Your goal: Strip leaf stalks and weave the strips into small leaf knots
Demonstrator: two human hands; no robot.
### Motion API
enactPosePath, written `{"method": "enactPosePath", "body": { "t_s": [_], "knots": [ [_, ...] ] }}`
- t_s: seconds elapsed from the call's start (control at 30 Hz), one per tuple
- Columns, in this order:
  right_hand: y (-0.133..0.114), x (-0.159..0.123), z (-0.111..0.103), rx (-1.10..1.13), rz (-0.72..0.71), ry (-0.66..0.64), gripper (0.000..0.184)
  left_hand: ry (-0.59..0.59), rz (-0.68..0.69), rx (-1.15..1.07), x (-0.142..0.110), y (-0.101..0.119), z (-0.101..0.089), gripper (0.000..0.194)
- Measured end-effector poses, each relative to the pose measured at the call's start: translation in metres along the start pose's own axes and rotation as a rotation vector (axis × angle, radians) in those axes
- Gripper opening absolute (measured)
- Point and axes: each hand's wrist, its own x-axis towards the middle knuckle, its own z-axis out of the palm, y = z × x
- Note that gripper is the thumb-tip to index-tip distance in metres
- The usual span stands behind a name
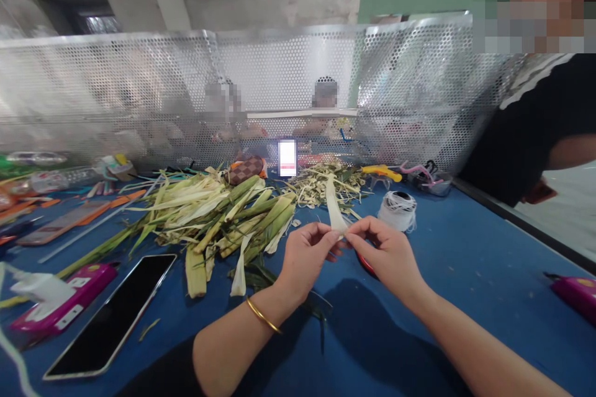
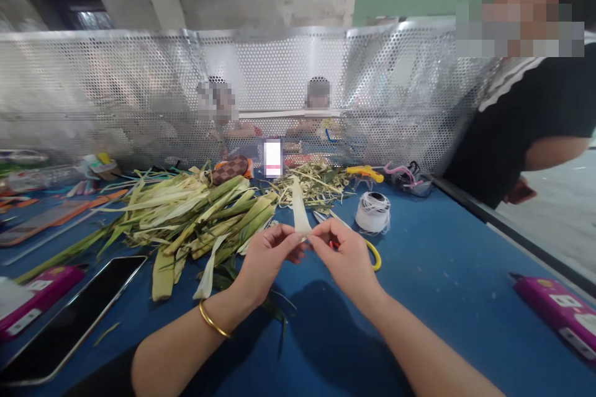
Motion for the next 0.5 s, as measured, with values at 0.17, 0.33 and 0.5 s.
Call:
{"method": "enactPosePath", "body": {
  "t_s": [0.17,0.33,0.5],
  "knots": [
    [0.0000,0.0002,0.0008,-0.007,0.006,0.009,0.013,0.001,0.002,0.049,-0.0004,-0.0019,0.0004,0.019],
    [-0.0002,0.0016,0.0004,0.086,0.056,-0.017,0.016,0.027,0.036,0.086,0.0002,-0.0039,-0.0003,0.020],
    [-0.0028,0.0025,0.0013,0.192,0.101,-0.003,0.022,0.053,0.040,0.164,-0.0017,-0.0022,-0.0003,0.018]
  ]
}}
